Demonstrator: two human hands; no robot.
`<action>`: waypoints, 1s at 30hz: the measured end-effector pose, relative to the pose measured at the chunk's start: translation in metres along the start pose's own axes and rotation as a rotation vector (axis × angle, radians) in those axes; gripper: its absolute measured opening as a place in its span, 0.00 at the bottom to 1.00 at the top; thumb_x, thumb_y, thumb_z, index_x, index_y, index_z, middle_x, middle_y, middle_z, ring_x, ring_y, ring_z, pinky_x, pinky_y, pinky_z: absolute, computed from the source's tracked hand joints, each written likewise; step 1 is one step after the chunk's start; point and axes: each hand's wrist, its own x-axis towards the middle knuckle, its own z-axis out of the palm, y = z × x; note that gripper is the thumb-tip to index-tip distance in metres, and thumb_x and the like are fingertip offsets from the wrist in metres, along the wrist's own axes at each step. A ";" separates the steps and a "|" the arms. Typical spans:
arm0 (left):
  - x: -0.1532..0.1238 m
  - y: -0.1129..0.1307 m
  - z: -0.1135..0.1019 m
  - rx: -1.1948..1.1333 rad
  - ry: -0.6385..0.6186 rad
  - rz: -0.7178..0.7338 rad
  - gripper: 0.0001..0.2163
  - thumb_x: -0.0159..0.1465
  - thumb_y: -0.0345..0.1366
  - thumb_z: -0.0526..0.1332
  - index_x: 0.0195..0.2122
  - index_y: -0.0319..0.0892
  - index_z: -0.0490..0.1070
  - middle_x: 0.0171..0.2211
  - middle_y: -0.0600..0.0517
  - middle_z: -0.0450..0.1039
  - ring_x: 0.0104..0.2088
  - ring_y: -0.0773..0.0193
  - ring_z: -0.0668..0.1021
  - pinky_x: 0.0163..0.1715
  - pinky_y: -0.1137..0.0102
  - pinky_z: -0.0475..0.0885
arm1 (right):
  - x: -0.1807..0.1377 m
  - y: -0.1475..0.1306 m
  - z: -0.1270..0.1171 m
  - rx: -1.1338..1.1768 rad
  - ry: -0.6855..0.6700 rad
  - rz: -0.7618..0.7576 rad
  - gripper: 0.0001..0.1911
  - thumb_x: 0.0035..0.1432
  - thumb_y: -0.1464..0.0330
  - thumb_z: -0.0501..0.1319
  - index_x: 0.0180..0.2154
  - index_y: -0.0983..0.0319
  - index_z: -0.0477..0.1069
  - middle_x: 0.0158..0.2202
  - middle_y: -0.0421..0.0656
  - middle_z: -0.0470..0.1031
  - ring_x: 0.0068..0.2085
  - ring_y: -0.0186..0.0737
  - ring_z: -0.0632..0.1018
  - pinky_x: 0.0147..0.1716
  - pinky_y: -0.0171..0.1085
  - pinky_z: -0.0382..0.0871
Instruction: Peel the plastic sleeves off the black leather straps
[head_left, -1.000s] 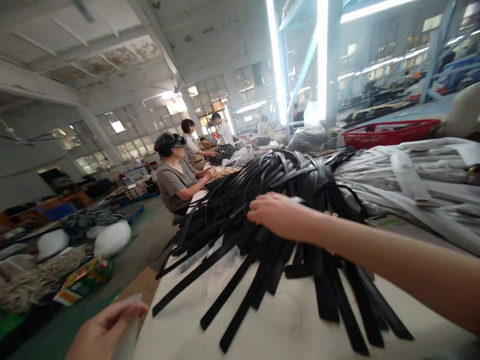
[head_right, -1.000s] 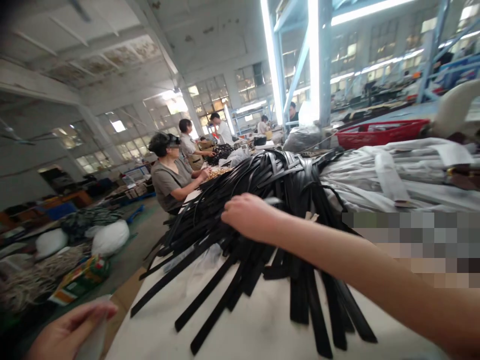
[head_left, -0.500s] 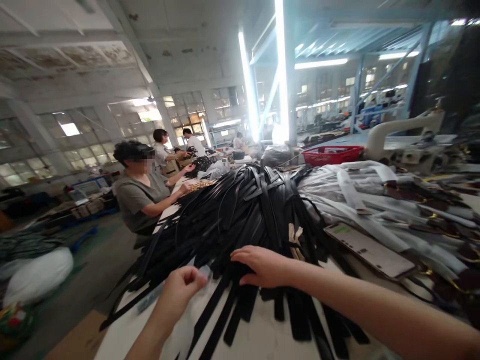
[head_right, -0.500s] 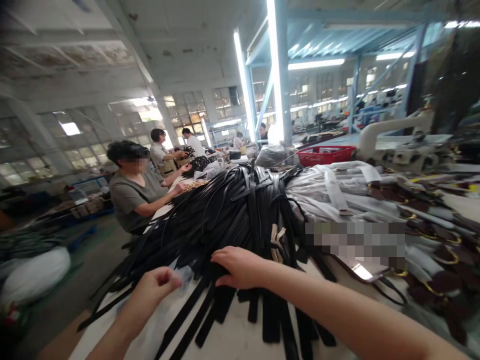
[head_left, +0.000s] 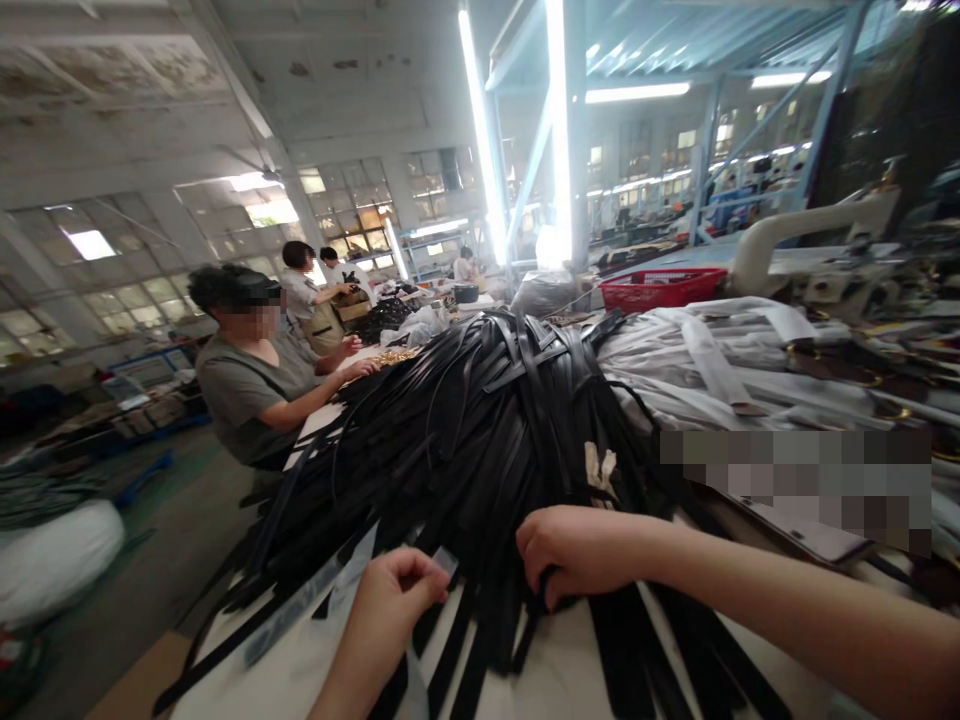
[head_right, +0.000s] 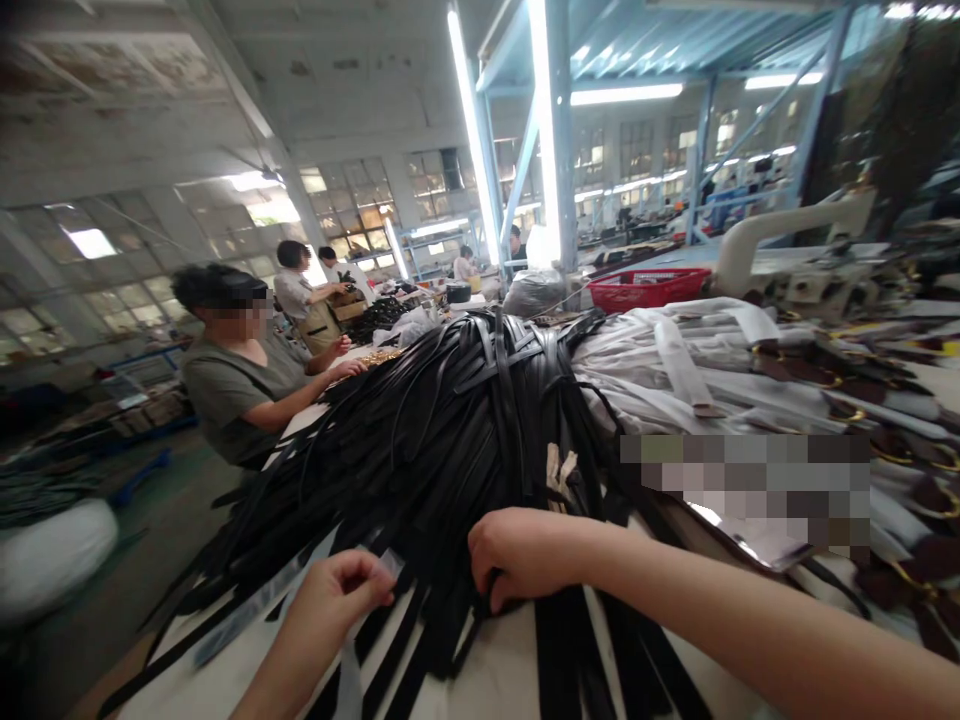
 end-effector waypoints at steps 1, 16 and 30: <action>-0.001 0.001 0.000 -0.005 -0.009 0.001 0.12 0.50 0.43 0.66 0.22 0.39 0.72 0.21 0.51 0.75 0.26 0.61 0.75 0.31 0.70 0.67 | 0.003 -0.004 -0.003 -0.005 0.025 0.015 0.04 0.58 0.71 0.61 0.34 0.64 0.76 0.34 0.44 0.76 0.38 0.38 0.75 0.40 0.32 0.66; -0.002 0.002 -0.009 0.049 -0.018 0.119 0.09 0.53 0.40 0.65 0.22 0.40 0.73 0.23 0.51 0.74 0.28 0.60 0.74 0.32 0.70 0.67 | 0.019 -0.029 -0.016 -0.199 0.298 0.299 0.06 0.64 0.69 0.52 0.37 0.61 0.66 0.32 0.42 0.76 0.32 0.37 0.76 0.27 0.33 0.55; -0.011 0.006 0.018 0.495 -0.151 0.392 0.09 0.62 0.33 0.56 0.31 0.44 0.76 0.33 0.49 0.77 0.36 0.59 0.77 0.37 0.70 0.70 | 0.032 -0.038 0.012 -0.402 0.202 0.110 0.05 0.63 0.68 0.56 0.36 0.63 0.67 0.30 0.43 0.77 0.31 0.40 0.78 0.26 0.36 0.57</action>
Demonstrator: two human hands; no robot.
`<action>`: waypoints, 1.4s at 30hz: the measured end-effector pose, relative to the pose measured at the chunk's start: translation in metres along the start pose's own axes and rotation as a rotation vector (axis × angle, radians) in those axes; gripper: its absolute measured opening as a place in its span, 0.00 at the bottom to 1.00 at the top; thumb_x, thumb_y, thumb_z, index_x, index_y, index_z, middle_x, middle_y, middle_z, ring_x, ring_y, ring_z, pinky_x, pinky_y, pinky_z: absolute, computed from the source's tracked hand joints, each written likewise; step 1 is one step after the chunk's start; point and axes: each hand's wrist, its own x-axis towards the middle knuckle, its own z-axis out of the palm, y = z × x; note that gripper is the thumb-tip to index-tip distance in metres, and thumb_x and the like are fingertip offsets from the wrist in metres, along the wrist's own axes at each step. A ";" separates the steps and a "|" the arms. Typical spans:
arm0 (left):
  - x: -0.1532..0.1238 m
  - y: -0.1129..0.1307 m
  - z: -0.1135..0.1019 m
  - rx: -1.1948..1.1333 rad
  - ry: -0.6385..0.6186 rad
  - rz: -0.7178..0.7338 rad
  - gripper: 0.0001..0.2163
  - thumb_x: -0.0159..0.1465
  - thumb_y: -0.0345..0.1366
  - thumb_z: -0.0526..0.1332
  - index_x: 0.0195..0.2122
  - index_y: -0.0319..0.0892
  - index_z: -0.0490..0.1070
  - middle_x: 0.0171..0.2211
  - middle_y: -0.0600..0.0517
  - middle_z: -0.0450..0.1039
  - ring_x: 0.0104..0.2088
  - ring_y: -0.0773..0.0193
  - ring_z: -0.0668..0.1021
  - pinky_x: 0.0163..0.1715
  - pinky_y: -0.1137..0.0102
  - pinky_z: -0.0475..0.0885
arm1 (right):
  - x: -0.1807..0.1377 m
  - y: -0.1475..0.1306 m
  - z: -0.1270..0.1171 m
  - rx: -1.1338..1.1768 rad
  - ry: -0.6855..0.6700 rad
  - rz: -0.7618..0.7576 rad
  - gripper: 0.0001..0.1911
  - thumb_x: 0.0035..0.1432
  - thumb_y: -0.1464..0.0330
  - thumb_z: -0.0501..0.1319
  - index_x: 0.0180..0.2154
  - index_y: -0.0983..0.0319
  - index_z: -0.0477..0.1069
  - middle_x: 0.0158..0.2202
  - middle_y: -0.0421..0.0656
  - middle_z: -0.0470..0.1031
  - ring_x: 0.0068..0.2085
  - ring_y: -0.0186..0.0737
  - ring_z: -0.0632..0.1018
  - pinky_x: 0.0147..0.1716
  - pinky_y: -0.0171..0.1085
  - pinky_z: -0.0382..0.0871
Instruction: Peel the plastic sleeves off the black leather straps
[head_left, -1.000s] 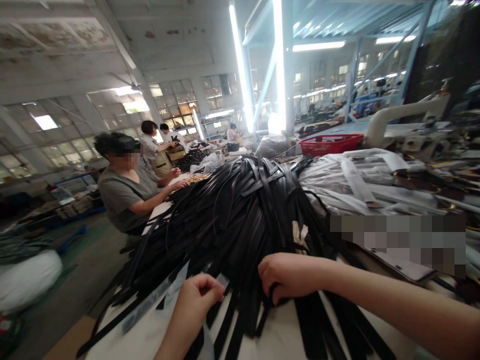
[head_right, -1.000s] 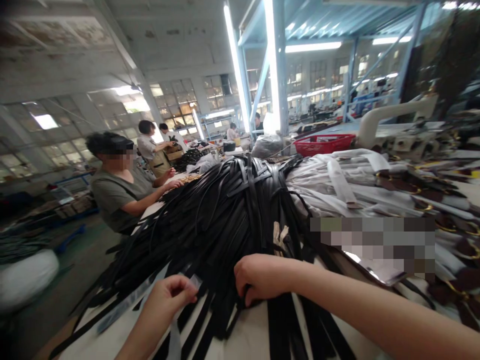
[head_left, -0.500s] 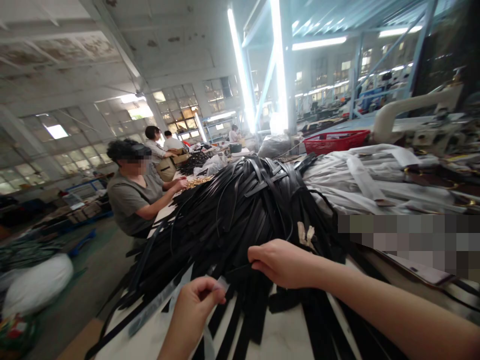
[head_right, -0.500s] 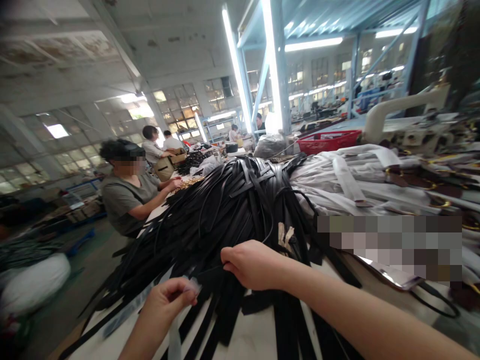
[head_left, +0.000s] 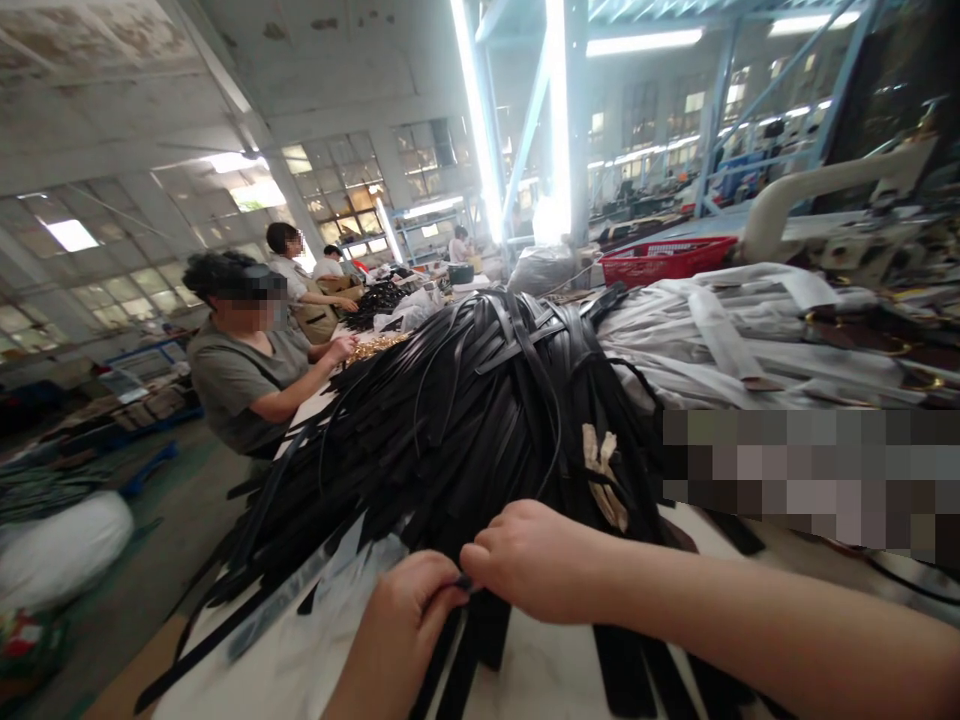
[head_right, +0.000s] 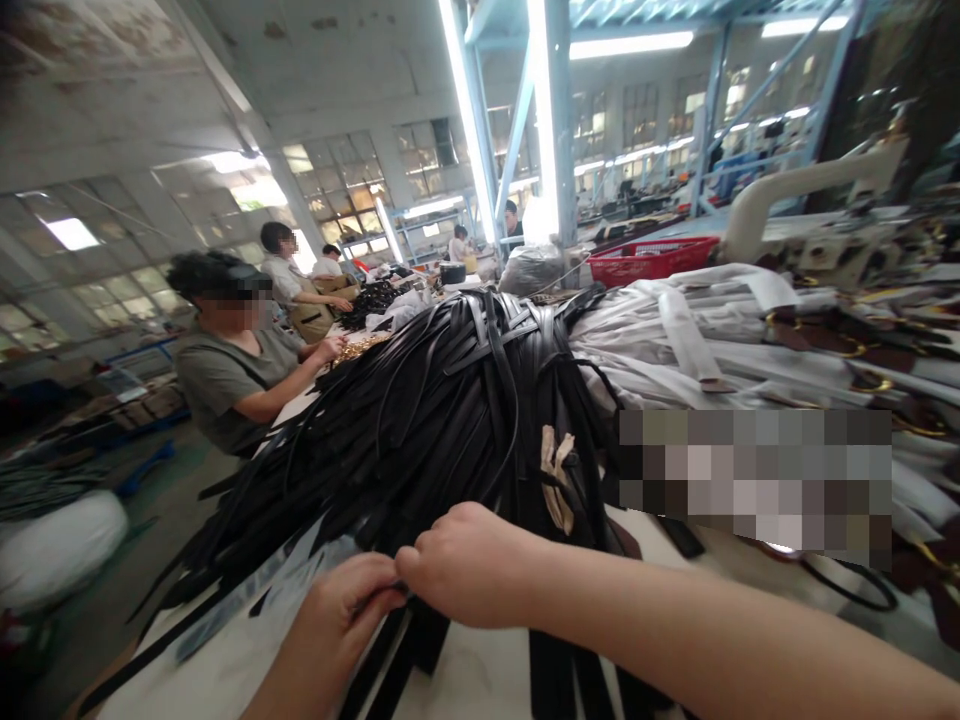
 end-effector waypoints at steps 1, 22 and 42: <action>0.000 -0.002 0.001 0.045 -0.013 0.016 0.09 0.62 0.33 0.55 0.31 0.44 0.75 0.33 0.49 0.77 0.36 0.60 0.77 0.37 0.71 0.70 | -0.001 0.003 0.001 0.001 0.000 -0.007 0.08 0.63 0.65 0.56 0.36 0.63 0.68 0.30 0.43 0.77 0.32 0.40 0.78 0.27 0.36 0.58; -0.014 0.006 -0.015 0.797 0.012 0.041 0.14 0.65 0.26 0.47 0.39 0.42 0.73 0.36 0.47 0.76 0.38 0.52 0.77 0.40 0.57 0.70 | -0.015 0.027 -0.003 -0.023 0.062 0.088 0.13 0.64 0.60 0.55 0.33 0.63 0.69 0.30 0.44 0.77 0.33 0.42 0.78 0.32 0.36 0.63; -0.050 0.008 -0.022 0.442 0.149 -0.205 0.12 0.68 0.42 0.50 0.40 0.43 0.70 0.39 0.46 0.75 0.42 0.55 0.77 0.42 0.61 0.73 | -0.027 0.015 -0.025 -0.096 0.225 -0.032 0.06 0.60 0.71 0.54 0.38 0.61 0.69 0.23 0.40 0.74 0.22 0.35 0.72 0.22 0.36 0.46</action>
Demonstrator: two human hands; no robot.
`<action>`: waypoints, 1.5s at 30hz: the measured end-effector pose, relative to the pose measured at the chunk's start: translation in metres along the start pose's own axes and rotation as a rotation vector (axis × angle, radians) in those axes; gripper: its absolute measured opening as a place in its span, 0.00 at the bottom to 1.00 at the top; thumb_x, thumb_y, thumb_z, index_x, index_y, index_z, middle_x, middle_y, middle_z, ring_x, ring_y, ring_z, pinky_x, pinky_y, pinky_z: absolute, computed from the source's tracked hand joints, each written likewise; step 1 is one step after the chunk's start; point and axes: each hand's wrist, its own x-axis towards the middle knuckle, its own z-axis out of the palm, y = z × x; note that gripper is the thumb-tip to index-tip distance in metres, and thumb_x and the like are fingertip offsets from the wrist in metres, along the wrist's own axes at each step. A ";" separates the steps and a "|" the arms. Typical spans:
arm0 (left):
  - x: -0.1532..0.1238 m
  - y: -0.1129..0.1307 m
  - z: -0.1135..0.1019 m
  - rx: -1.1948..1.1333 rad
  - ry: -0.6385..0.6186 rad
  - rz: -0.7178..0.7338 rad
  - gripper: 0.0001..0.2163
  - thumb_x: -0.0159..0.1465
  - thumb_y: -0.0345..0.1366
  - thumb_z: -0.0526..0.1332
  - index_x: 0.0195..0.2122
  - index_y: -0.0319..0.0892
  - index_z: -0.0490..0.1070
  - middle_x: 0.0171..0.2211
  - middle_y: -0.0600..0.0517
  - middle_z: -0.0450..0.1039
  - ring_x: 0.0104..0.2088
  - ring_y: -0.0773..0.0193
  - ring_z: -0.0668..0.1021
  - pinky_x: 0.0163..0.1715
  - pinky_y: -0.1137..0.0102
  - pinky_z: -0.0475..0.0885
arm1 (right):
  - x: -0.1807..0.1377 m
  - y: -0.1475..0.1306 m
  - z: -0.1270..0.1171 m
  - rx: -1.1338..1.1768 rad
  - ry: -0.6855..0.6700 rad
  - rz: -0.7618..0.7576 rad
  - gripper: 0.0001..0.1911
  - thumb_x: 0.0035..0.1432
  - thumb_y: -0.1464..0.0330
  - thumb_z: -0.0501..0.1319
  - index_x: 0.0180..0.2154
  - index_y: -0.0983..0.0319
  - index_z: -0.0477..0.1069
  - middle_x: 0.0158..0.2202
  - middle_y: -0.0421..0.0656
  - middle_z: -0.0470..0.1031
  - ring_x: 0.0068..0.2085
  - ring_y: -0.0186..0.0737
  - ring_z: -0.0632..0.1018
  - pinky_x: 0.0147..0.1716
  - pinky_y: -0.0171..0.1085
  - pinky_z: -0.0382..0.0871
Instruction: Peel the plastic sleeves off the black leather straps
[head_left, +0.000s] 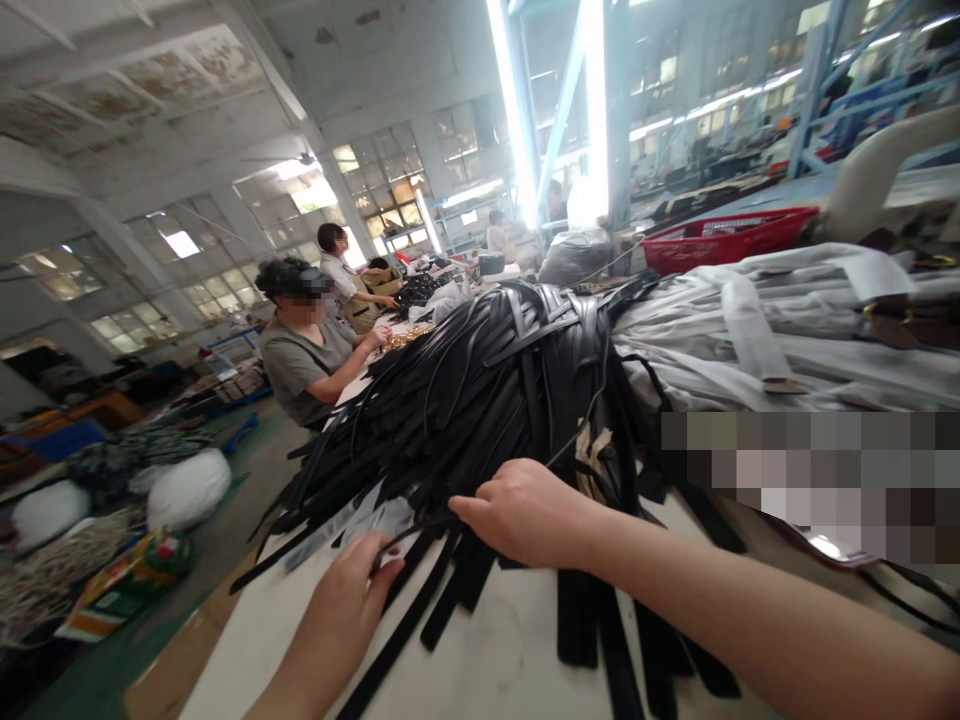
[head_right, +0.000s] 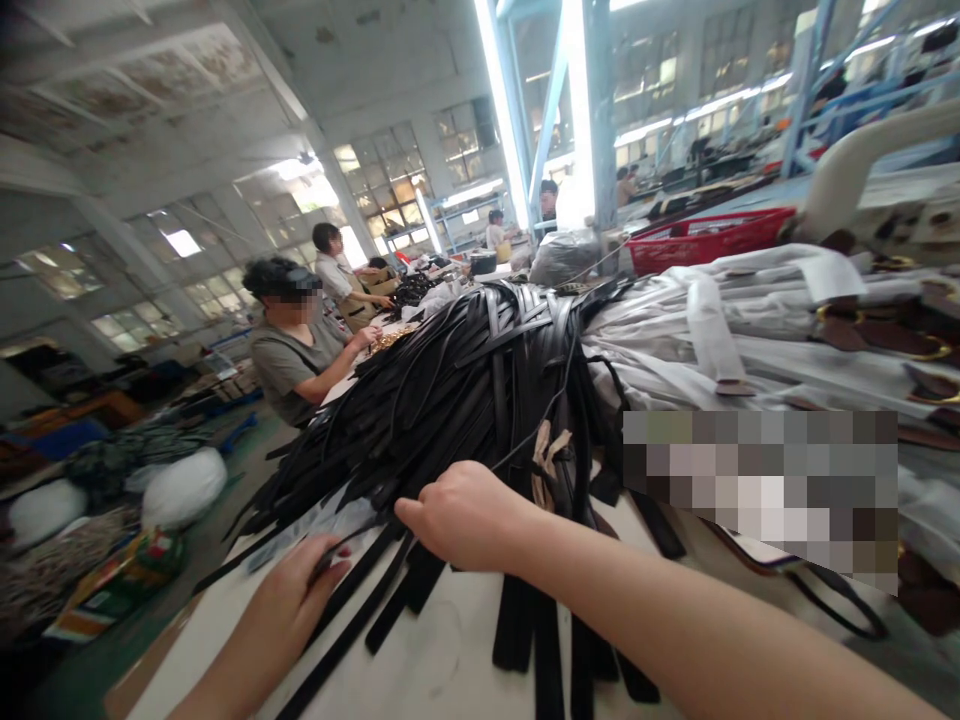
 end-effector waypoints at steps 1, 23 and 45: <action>0.002 0.004 -0.002 -0.017 -0.021 0.011 0.11 0.67 0.42 0.51 0.38 0.44 0.70 0.38 0.47 0.75 0.41 0.55 0.77 0.42 0.62 0.72 | 0.000 -0.003 0.003 0.002 0.003 -0.033 0.05 0.59 0.71 0.54 0.37 0.61 0.69 0.23 0.39 0.74 0.22 0.35 0.72 0.22 0.37 0.45; 0.016 0.072 0.011 0.321 -0.165 -0.100 0.10 0.65 0.30 0.47 0.42 0.43 0.66 0.33 0.46 0.78 0.37 0.48 0.80 0.32 0.62 0.70 | 0.001 -0.020 0.014 0.052 -0.025 -0.101 0.04 0.61 0.71 0.55 0.37 0.63 0.67 0.29 0.41 0.73 0.28 0.39 0.74 0.28 0.38 0.57; -0.001 0.031 -0.003 -0.399 -0.167 -0.234 0.21 0.65 0.54 0.44 0.22 0.46 0.57 0.21 0.56 0.58 0.26 0.61 0.65 0.28 0.69 0.60 | -0.001 -0.004 0.024 0.115 0.116 -0.017 0.16 0.65 0.66 0.55 0.53 0.57 0.69 0.31 0.41 0.69 0.33 0.37 0.70 0.39 0.37 0.60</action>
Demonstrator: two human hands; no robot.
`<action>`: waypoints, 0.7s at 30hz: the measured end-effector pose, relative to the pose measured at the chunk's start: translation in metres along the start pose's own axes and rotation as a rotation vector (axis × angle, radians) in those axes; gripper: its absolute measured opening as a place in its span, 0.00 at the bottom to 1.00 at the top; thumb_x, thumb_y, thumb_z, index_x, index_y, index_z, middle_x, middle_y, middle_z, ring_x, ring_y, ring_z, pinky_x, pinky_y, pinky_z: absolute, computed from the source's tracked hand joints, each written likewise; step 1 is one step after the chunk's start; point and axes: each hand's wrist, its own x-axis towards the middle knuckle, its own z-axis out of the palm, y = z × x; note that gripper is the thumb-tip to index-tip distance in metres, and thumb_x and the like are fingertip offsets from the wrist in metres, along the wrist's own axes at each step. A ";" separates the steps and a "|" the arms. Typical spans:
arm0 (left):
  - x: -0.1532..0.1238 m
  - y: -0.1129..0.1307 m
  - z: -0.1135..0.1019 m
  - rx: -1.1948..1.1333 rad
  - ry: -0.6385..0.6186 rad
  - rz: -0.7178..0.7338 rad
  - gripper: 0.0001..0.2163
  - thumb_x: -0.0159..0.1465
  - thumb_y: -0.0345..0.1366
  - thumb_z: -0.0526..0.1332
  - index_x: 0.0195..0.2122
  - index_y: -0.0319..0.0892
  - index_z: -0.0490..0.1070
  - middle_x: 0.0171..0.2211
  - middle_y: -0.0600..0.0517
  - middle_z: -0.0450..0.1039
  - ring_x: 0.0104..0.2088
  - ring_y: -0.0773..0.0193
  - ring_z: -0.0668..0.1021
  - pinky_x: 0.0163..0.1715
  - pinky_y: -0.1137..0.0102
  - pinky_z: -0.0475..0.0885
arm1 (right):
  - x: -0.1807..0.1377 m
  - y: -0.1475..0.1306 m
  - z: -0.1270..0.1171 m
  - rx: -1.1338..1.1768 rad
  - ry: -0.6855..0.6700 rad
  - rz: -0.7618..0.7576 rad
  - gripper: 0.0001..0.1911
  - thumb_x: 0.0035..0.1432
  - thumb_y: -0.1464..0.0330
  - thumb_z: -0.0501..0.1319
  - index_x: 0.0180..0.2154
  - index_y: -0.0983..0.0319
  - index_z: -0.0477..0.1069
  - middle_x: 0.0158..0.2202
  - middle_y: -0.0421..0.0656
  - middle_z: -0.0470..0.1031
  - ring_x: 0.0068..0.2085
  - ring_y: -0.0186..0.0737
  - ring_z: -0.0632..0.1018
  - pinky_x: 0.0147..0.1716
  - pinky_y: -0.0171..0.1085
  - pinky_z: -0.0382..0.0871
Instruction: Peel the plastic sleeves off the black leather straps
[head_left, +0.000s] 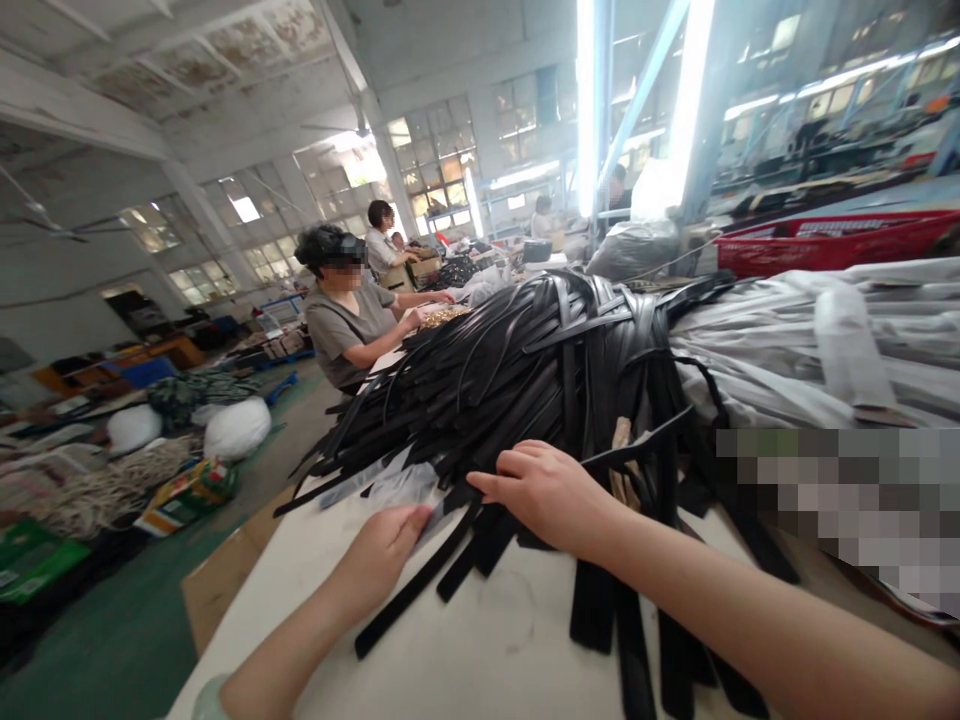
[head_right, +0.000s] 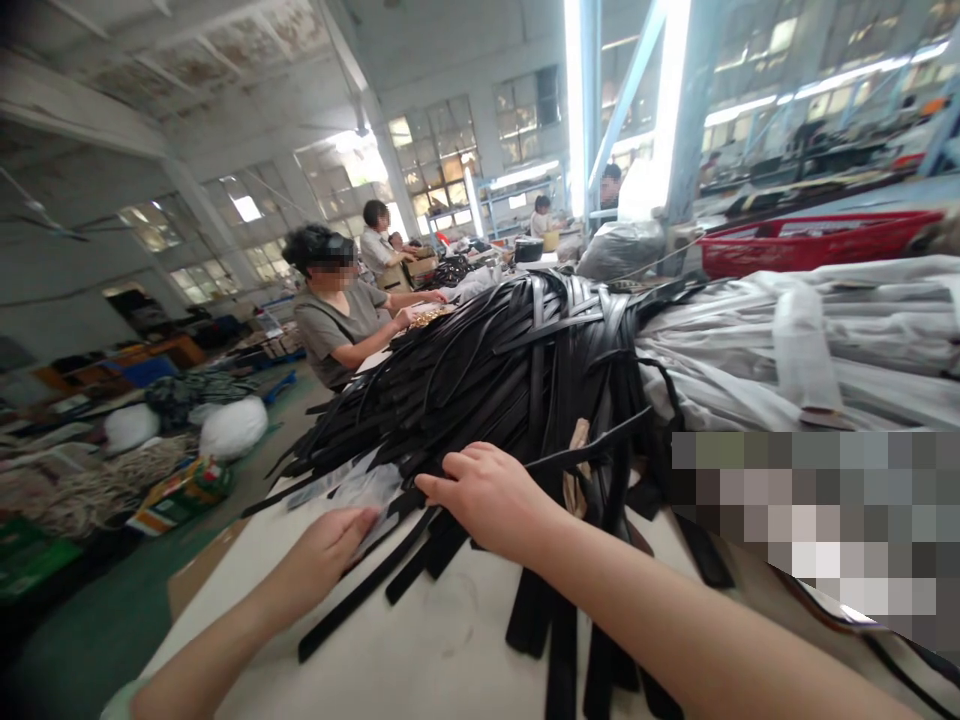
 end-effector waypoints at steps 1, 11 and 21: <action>0.001 0.004 0.001 0.003 0.015 0.019 0.21 0.66 0.53 0.44 0.22 0.46 0.58 0.22 0.55 0.59 0.27 0.61 0.66 0.29 0.68 0.60 | 0.000 -0.001 0.000 0.008 0.011 0.000 0.15 0.66 0.65 0.55 0.53 0.56 0.70 0.32 0.42 0.69 0.34 0.37 0.69 0.40 0.37 0.60; 0.002 0.012 -0.003 -0.028 0.010 -0.012 0.14 0.62 0.40 0.52 0.21 0.42 0.65 0.20 0.55 0.66 0.24 0.63 0.69 0.26 0.70 0.62 | 0.002 -0.014 0.000 0.056 -0.059 -0.018 0.15 0.65 0.61 0.55 0.51 0.54 0.72 0.34 0.43 0.66 0.35 0.40 0.65 0.34 0.37 0.58; 0.013 0.047 0.020 0.130 0.162 0.101 0.11 0.60 0.31 0.53 0.22 0.42 0.68 0.22 0.53 0.71 0.28 0.62 0.73 0.28 0.71 0.62 | 0.004 -0.023 0.009 0.066 -0.064 -0.049 0.13 0.65 0.62 0.56 0.39 0.64 0.73 0.32 0.44 0.67 0.35 0.41 0.68 0.36 0.39 0.64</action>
